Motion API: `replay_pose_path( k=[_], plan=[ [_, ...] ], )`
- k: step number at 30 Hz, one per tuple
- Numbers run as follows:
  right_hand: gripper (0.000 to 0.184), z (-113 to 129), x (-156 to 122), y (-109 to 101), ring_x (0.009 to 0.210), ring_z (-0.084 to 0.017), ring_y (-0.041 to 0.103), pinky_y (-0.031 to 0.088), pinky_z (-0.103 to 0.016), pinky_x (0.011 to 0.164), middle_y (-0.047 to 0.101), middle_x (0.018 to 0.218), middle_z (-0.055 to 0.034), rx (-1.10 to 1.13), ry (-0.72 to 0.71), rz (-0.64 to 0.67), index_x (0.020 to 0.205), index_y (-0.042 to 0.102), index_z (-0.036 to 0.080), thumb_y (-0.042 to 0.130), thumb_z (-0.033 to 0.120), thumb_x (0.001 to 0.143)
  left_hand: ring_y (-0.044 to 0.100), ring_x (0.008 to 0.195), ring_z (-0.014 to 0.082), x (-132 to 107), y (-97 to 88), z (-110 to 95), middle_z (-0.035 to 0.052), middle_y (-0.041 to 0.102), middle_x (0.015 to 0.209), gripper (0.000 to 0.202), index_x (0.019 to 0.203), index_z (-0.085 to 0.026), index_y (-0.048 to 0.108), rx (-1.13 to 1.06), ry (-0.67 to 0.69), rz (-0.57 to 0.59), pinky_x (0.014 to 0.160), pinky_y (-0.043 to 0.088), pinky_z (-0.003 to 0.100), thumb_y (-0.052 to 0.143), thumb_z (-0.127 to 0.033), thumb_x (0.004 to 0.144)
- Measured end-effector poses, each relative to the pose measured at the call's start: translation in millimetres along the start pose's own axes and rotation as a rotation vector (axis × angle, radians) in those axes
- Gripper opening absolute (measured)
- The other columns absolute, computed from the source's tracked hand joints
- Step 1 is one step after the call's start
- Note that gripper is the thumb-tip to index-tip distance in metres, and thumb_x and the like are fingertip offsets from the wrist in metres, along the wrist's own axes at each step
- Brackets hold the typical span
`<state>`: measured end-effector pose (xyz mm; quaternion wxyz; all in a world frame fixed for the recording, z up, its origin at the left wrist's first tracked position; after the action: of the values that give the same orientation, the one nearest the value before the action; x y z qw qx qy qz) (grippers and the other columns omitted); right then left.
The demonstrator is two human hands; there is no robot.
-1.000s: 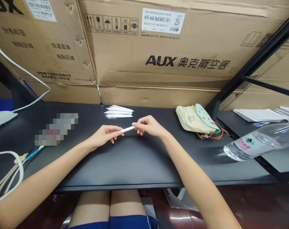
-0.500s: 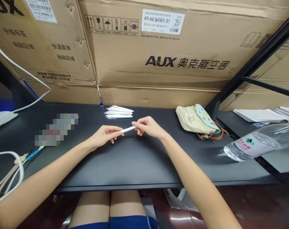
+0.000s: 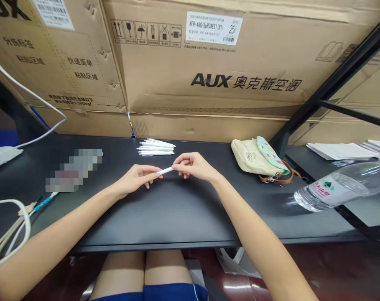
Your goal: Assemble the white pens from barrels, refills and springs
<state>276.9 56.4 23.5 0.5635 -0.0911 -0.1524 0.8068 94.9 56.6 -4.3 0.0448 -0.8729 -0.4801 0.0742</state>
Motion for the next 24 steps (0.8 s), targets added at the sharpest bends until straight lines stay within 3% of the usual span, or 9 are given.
replay_pose_path(
  k=[2, 7, 13, 18, 20, 24],
  plan=[
    [0.031, 0, 0, 0, 0.047, -0.009, 0.056, 0.046, -0.021, 0.048, 0.065, 0.060, -0.0013, 0.003, -0.013, -0.003, 0.079, 0.067, 0.013, 0.074, 0.041, 0.067, 0.048, 0.063, 0.0105, 0, 0.0, -1, 0.0086, 0.070, 0.089, 0.037, 0.096, -0.015, 0.071, -0.004, -0.002, -0.012, 0.052, 0.043, 0.021, 0.069, -0.042, 0.070],
    [0.040, -2, 0, 3, 0.044, -0.010, 0.056, 0.047, -0.021, 0.047, 0.062, 0.051, -0.0027, 0.012, 0.014, -0.017, 0.060, 0.063, 0.012, 0.066, 0.050, 0.073, 0.051, 0.063, 0.0114, 0, 0.9, -3, 0.0081, 0.071, 0.087, 0.035, 0.094, -0.017, 0.073, -0.015, 0.023, -0.022, 0.051, 0.043, 0.020, 0.070, -0.040, 0.069],
    [0.032, 0, 0, 2, 0.050, -0.011, 0.061, 0.049, -0.021, 0.048, 0.067, 0.062, -0.0036, 0.053, -0.014, -0.031, 0.077, 0.067, 0.012, 0.074, 0.042, 0.066, 0.051, 0.059, 0.0114, -1, -0.4, -3, 0.0079, 0.071, 0.083, 0.031, 0.091, -0.017, 0.074, -0.035, 0.034, -0.042, 0.049, 0.043, 0.020, 0.071, -0.038, 0.068],
    [0.033, -1, 0, 2, 0.049, -0.012, 0.061, 0.051, -0.023, 0.050, 0.066, 0.057, -0.0043, 0.105, 0.007, -0.056, 0.068, 0.066, 0.011, 0.076, 0.042, 0.064, 0.053, 0.058, 0.0112, 0, -2.7, -3, 0.0072, 0.071, 0.080, 0.028, 0.090, -0.018, 0.075, 0.016, 0.085, -0.071, 0.047, 0.043, 0.019, 0.070, -0.036, 0.069],
    [0.033, -2, 2, 2, 0.049, -0.012, 0.061, 0.051, -0.023, 0.050, 0.066, 0.057, -0.0045, 0.139, -0.001, -0.103, 0.068, 0.066, 0.011, 0.076, 0.043, 0.064, 0.056, 0.058, 0.0120, 2, -7.5, -4, 0.0066, 0.070, 0.074, 0.026, 0.085, -0.016, 0.075, 0.015, 0.108, -0.140, 0.047, 0.044, 0.019, 0.073, -0.034, 0.067],
    [0.030, 2, -2, 5, 0.051, -0.013, 0.062, 0.052, -0.025, 0.051, 0.066, 0.059, -0.0043, 0.101, -0.194, -0.331, 0.070, 0.064, 0.013, 0.071, 0.042, 0.070, 0.064, 0.069, 0.0157, 4, -30.8, -3, 0.0057, 0.069, 0.075, 0.025, 0.078, -0.015, 0.070, -0.236, 0.119, -0.466, 0.056, 0.051, 0.022, 0.079, -0.028, 0.059]
  ],
)
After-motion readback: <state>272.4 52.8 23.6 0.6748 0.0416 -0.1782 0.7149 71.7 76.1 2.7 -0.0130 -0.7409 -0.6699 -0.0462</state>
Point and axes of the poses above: each hand's wrist, its own x-axis towards the middle knuckle, its own y-axis out of the palm, z = x × y, the point moved 5 cm from there along x, towards the middle knuckle
